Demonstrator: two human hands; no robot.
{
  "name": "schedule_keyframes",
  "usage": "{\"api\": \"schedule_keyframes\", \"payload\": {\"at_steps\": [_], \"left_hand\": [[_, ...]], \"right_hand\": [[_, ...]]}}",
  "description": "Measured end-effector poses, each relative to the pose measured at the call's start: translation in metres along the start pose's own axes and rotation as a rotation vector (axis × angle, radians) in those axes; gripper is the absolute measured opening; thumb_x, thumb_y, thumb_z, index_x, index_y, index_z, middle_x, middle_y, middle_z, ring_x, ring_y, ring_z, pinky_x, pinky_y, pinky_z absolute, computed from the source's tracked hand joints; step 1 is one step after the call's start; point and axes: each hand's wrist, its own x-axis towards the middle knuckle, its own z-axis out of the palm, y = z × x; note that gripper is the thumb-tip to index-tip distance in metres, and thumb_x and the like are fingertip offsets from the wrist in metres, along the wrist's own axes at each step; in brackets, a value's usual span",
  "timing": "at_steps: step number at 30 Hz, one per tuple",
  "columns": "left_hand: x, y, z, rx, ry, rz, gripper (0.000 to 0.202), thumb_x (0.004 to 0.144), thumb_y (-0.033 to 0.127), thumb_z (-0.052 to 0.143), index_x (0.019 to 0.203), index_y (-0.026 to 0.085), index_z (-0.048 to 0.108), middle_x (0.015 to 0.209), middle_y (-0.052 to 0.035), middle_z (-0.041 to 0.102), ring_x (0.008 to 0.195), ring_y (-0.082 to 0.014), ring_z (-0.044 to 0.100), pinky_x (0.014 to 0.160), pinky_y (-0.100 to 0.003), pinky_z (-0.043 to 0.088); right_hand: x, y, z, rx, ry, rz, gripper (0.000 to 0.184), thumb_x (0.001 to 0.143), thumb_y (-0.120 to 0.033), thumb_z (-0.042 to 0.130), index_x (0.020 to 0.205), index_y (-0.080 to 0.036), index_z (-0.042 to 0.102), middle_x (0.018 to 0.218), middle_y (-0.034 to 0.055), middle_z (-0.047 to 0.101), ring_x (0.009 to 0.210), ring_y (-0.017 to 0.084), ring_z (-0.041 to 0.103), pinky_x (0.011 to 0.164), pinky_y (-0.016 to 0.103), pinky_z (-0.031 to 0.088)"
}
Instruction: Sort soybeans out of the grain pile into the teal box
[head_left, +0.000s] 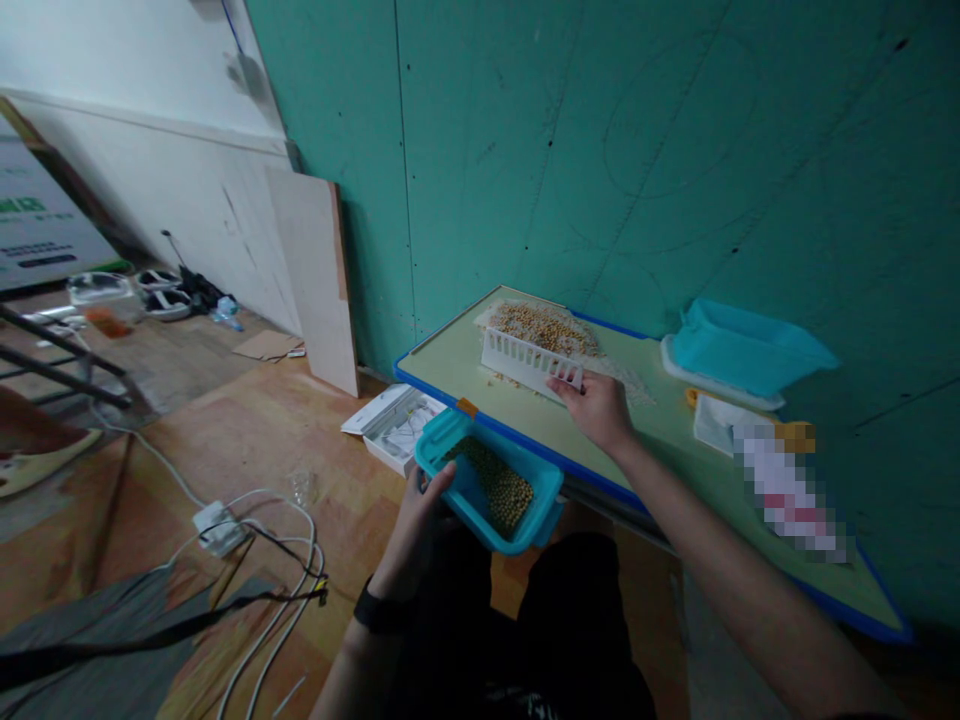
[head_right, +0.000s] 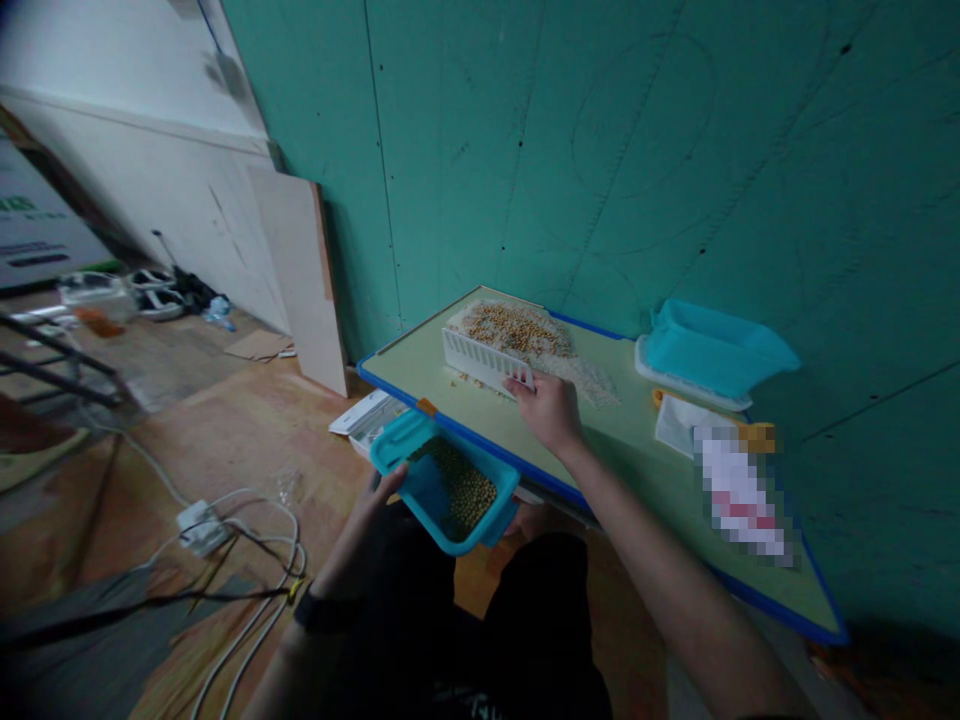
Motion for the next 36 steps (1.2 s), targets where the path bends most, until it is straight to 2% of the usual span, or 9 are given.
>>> {"api": "schedule_keyframes", "payload": {"at_steps": [10,15,20,24,31,36], "left_hand": [[-0.0051,0.0025,0.0020,0.001,0.005,0.011,0.087,0.086,0.068,0.097,0.157,0.033,0.061,0.154,-0.0176,0.073,0.133,-0.0437,0.079,0.099,-0.056,0.072],[-0.0019,0.0010,0.0003,0.007,0.005,-0.004,0.092,0.082,0.070,0.099,0.157,0.034,0.060,0.153,-0.0186,0.072,0.134,-0.0439,0.078,0.099,-0.056,0.072],[-0.0030,0.0017,0.0017,-0.007,0.014,-0.007,0.088,0.084,0.068,0.098,0.155,0.035,0.059,0.153,-0.0164,0.073,0.134,-0.0424,0.078,0.099,-0.054,0.072],[-0.0011,0.0006,0.0008,-0.013,0.017,-0.007,0.097,0.078,0.069,0.102,0.157,0.033,0.058,0.152,-0.0175,0.073,0.131,-0.0420,0.079,0.097,-0.054,0.073],[0.0017,-0.0031,-0.0033,-0.005,-0.005,0.002,0.092,0.082,0.070,0.099,0.157,0.035,0.059,0.154,-0.0165,0.072,0.133,-0.0431,0.077,0.098,-0.054,0.072],[-0.0005,-0.0015,-0.0015,-0.004,-0.007,0.007,0.097,0.080,0.070,0.100,0.160,0.034,0.058,0.149,-0.0179,0.074,0.127,-0.0427,0.080,0.094,-0.053,0.073]], "right_hand": [[-0.0001,0.0009,0.0013,0.026,-0.013,0.024,0.018,0.098,-0.035,0.083,0.091,-0.020,0.092,0.097,0.0146,0.092,0.095,0.037,0.090,0.078,0.036,0.066],[-0.0018,-0.0004,0.0026,0.057,-0.016,0.016,0.018,0.097,-0.036,0.083,0.091,-0.021,0.092,0.098,0.0132,0.092,0.096,0.037,0.090,0.080,0.037,0.067],[-0.0021,-0.0006,0.0037,0.086,-0.031,0.020,0.021,0.098,-0.037,0.083,0.090,-0.020,0.092,0.096,0.0130,0.092,0.095,0.037,0.090,0.081,0.038,0.067],[0.0007,0.0014,0.0041,0.065,-0.022,0.029,0.018,0.098,-0.035,0.085,0.091,-0.020,0.092,0.098,0.0129,0.092,0.096,0.036,0.090,0.084,0.037,0.067],[0.0022,0.0027,0.0054,0.056,-0.020,0.008,0.020,0.098,-0.036,0.084,0.089,-0.020,0.092,0.096,0.0135,0.092,0.096,0.037,0.089,0.083,0.038,0.066],[0.0021,0.0054,0.0048,0.041,-0.009,0.007,0.023,0.097,-0.039,0.084,0.085,-0.020,0.090,0.090,0.0133,0.091,0.088,0.036,0.088,0.077,0.037,0.064]]}}
